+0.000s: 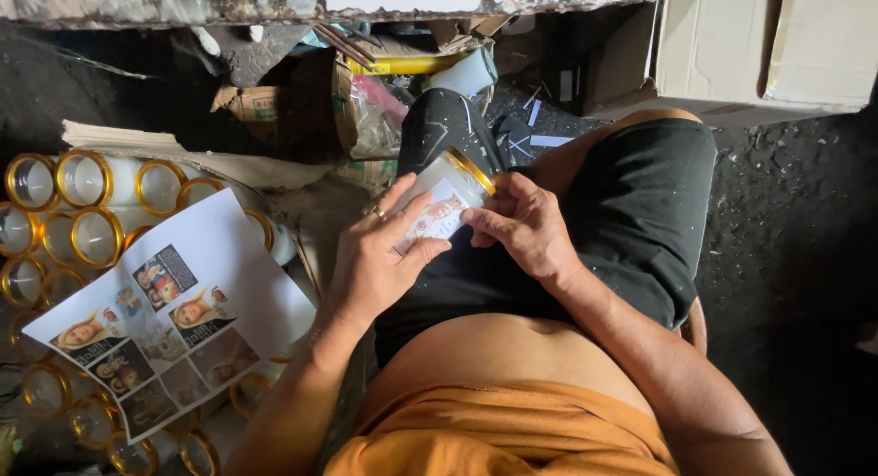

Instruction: Cutting out printed labels with scissors and preparing to apply them to glass candle jars

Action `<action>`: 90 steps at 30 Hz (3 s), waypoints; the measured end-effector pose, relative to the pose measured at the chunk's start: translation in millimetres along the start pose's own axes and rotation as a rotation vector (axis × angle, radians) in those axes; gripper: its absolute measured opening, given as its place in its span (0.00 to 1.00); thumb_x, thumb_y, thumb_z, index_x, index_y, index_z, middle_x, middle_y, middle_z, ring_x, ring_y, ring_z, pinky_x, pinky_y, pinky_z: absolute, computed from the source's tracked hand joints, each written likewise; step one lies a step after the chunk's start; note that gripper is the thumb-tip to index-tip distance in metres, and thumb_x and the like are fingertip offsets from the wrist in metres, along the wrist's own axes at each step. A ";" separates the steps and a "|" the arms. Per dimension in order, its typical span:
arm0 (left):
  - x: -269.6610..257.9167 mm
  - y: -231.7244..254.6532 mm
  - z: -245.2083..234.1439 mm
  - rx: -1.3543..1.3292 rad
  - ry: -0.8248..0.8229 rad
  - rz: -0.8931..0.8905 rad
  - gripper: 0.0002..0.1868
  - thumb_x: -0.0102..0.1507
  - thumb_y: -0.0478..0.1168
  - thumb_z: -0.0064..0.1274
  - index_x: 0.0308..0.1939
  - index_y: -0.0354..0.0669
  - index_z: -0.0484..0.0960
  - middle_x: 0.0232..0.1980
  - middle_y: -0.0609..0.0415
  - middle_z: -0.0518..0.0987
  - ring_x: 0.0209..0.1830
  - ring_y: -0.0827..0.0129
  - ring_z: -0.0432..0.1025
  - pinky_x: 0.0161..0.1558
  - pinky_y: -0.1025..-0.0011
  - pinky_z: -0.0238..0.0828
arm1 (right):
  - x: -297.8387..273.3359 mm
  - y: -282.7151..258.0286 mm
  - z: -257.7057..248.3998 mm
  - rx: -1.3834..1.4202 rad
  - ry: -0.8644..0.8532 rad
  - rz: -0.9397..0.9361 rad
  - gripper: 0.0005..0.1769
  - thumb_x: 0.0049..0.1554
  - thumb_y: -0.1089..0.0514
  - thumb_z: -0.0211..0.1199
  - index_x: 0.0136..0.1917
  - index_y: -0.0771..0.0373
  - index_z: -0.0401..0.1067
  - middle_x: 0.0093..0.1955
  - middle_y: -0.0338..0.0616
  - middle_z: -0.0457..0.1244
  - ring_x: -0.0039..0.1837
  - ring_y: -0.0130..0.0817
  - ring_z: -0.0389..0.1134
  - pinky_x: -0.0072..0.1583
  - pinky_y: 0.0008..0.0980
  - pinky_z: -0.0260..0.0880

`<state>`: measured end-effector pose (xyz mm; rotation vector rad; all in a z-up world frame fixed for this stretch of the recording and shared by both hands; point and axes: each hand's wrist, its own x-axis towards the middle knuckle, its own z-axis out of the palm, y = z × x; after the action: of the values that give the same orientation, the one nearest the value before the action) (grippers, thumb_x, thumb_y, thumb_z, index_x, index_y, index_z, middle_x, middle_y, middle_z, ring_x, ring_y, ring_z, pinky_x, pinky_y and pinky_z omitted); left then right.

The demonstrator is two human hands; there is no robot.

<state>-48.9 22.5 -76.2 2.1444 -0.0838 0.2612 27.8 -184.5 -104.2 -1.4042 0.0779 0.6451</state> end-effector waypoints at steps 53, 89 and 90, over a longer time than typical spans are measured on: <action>4.9 -39.2 4.1 -0.373 0.000 -0.419 0.34 0.48 0.44 0.77 0.58 0.53 0.85 0.54 0.41 0.84 0.53 0.60 0.78 0.54 0.64 0.74 | 28.5 24.4 -24.7 0.109 -0.023 0.016 0.11 0.58 0.69 0.64 0.56 0.73 0.75 0.36 0.60 0.70 0.38 0.45 0.76 0.41 0.37 0.81; 27.7 -64.0 6.0 -0.183 -0.009 -0.396 0.30 0.50 0.49 0.77 0.56 0.56 0.87 0.47 0.45 0.86 0.43 0.63 0.81 0.46 0.66 0.74 | 41.0 8.1 -12.8 -0.036 -0.082 -0.142 0.10 0.61 0.67 0.63 0.56 0.73 0.76 0.35 0.55 0.70 0.38 0.38 0.75 0.44 0.33 0.79; 29.8 -65.5 6.2 -0.208 -0.012 -0.434 0.31 0.48 0.49 0.78 0.55 0.57 0.87 0.46 0.47 0.86 0.43 0.66 0.81 0.45 0.68 0.75 | 42.3 10.7 -13.7 -0.026 -0.077 -0.139 0.11 0.61 0.67 0.63 0.57 0.74 0.76 0.35 0.56 0.70 0.38 0.39 0.76 0.44 0.34 0.79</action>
<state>-8.4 54.9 -126.5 1.9009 0.3310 -0.0148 62.2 -181.2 -134.1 -1.3950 -0.0886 0.5850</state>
